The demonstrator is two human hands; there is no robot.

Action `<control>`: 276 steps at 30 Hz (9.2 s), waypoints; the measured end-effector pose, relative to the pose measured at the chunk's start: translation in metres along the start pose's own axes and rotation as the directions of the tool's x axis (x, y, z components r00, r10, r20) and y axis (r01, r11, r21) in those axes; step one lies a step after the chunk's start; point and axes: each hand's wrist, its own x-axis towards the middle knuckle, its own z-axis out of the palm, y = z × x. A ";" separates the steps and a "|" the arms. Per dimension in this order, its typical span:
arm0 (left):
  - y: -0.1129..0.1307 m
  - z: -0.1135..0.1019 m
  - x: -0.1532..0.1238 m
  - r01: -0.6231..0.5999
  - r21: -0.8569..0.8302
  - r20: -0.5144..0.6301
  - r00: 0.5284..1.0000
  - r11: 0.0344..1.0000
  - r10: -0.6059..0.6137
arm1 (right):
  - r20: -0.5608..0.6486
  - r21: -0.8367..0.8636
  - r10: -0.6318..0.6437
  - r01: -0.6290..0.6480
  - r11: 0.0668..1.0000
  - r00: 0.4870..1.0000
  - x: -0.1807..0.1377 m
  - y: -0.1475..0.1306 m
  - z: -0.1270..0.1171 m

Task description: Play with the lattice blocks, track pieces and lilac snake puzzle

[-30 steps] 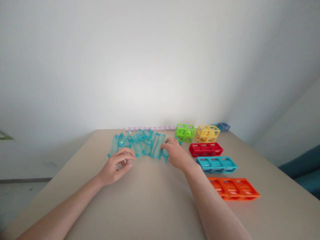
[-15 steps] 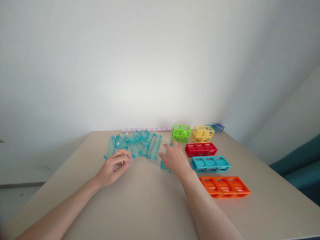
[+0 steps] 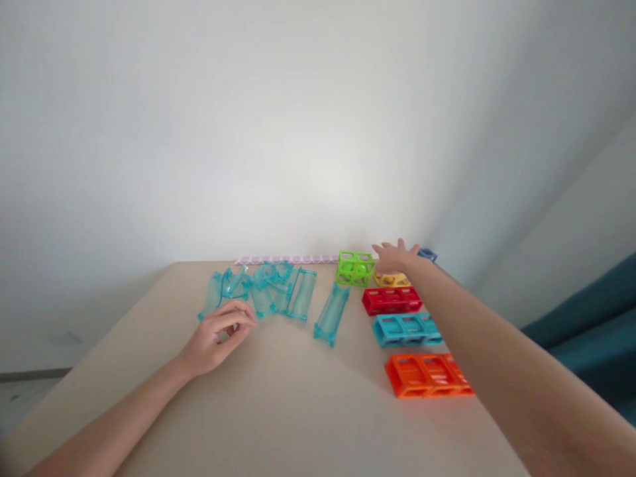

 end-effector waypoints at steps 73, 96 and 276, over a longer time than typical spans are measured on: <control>-0.004 0.001 0.004 -0.017 0.005 0.002 1.000 1.000 0.017 | -0.069 0.209 -0.238 0.247 0.946 0.969 -0.039 -0.140 0.024; -0.006 0.001 0.004 0.001 -0.011 0.010 1.000 1.000 -0.001 | -0.320 0.089 -0.187 0.226 0.970 0.929 -0.010 -0.035 0.025; -0.027 -0.030 -0.001 0.239 0.525 -0.166 0.970 0.817 -0.178 | -0.314 0.944 -0.130 0.296 -0.143 0.940 -0.150 -0.257 0.053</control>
